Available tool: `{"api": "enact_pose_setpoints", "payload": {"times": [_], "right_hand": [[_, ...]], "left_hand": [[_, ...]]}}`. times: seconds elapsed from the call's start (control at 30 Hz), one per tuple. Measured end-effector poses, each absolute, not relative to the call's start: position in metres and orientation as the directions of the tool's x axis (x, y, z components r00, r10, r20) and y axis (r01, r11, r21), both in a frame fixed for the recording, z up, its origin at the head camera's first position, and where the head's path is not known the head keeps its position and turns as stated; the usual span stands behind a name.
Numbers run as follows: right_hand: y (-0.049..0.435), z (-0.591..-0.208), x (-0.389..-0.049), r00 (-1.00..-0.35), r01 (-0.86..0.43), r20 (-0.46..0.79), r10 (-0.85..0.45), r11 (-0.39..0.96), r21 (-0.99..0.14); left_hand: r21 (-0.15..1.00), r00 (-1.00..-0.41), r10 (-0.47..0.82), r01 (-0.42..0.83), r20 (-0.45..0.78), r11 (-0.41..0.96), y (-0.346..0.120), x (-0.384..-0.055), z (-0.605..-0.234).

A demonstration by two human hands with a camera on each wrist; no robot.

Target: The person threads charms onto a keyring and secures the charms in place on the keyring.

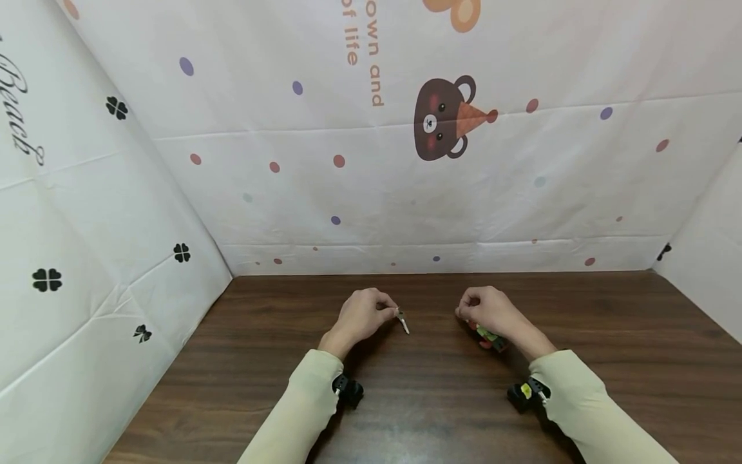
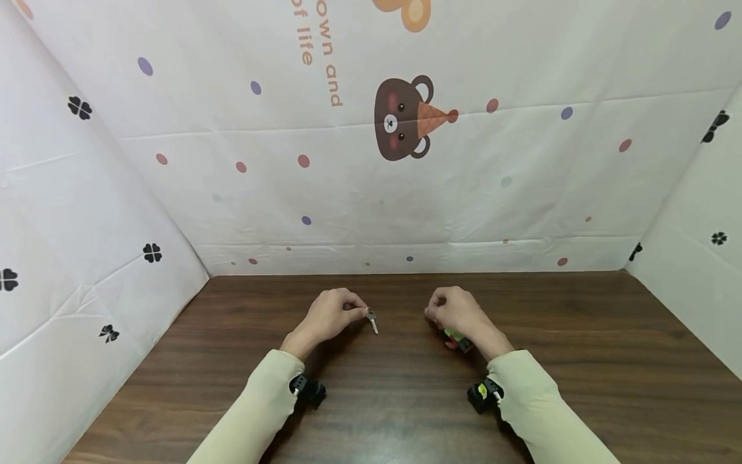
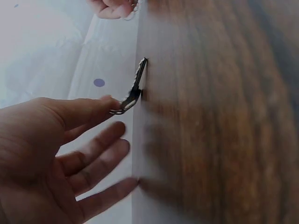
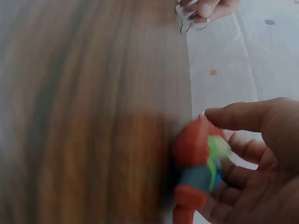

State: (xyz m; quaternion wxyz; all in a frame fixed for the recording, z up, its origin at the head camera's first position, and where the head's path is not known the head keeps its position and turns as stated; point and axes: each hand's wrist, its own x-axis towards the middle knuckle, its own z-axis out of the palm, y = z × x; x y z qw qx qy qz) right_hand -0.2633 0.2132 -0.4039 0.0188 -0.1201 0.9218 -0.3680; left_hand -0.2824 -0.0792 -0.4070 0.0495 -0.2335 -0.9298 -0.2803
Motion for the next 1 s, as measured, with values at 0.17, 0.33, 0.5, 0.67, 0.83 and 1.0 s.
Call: {"api": "enact_pose_setpoints", "payload": {"times": [0.17,0.33,0.5,0.67,0.83,1.0], "right_hand": [[0.215,-0.393,-0.261,-0.965,-0.237,0.080,-0.251,0.694,-0.680],[0.214,-0.381,-0.259,-0.961,-0.245,0.087,-0.262,0.660,-0.710],[0.212,-0.373,-0.256,-0.956,-0.264,0.108,-0.272,0.642,-0.720],[0.208,-0.365,-0.251,-0.942,-0.318,0.157,-0.296,0.646,-0.694],[0.201,-0.358,-0.245,-0.914,-0.403,0.261,-0.310,0.624,-0.670],[0.194,-0.354,-0.240,-0.887,-0.462,0.340,-0.313,0.612,-0.642]], "left_hand": [[0.524,-0.877,0.405,0.480,0.259,0.704,-0.077,-0.283,-0.404],[0.564,-0.865,0.419,0.498,0.276,0.658,-0.076,-0.282,-0.399],[0.593,-0.855,0.423,0.514,0.299,0.619,-0.072,-0.280,-0.394],[0.599,-0.840,0.422,0.540,0.341,0.591,-0.068,-0.279,-0.389],[0.618,-0.823,0.419,0.565,0.383,0.547,-0.065,-0.275,-0.384],[0.617,-0.803,0.416,0.595,0.428,0.515,-0.063,-0.271,-0.380]]}}
